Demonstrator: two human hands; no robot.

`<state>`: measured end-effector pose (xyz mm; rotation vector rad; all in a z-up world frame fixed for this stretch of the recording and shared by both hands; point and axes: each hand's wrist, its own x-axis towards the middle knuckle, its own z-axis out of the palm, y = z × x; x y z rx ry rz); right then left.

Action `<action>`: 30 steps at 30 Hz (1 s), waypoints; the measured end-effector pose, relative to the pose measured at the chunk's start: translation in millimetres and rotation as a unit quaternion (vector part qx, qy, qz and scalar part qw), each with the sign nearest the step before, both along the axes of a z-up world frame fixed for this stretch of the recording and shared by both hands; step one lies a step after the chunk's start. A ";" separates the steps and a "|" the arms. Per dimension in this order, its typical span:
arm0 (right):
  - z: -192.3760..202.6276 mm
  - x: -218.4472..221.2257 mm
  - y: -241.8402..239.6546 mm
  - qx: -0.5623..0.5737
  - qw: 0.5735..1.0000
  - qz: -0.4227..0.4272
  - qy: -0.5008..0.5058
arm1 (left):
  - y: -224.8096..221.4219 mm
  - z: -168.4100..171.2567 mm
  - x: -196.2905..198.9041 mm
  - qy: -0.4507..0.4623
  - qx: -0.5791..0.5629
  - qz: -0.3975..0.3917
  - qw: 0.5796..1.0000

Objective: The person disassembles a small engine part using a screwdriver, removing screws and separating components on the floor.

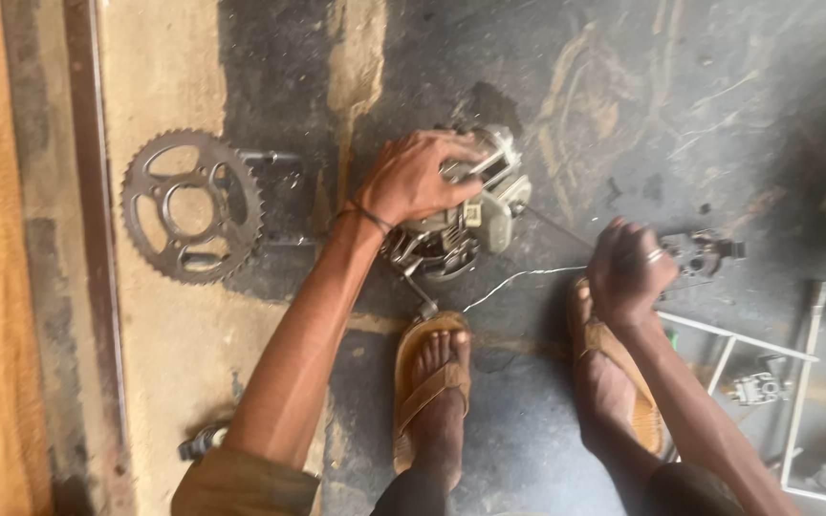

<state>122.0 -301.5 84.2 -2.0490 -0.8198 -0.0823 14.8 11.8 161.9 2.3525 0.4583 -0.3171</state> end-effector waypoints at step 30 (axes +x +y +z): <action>77.4 -11.2 -55.6 -0.112 0.927 0.037 0.355 | -10.7 6.6 2.4 -0.030 0.062 -0.025 0.997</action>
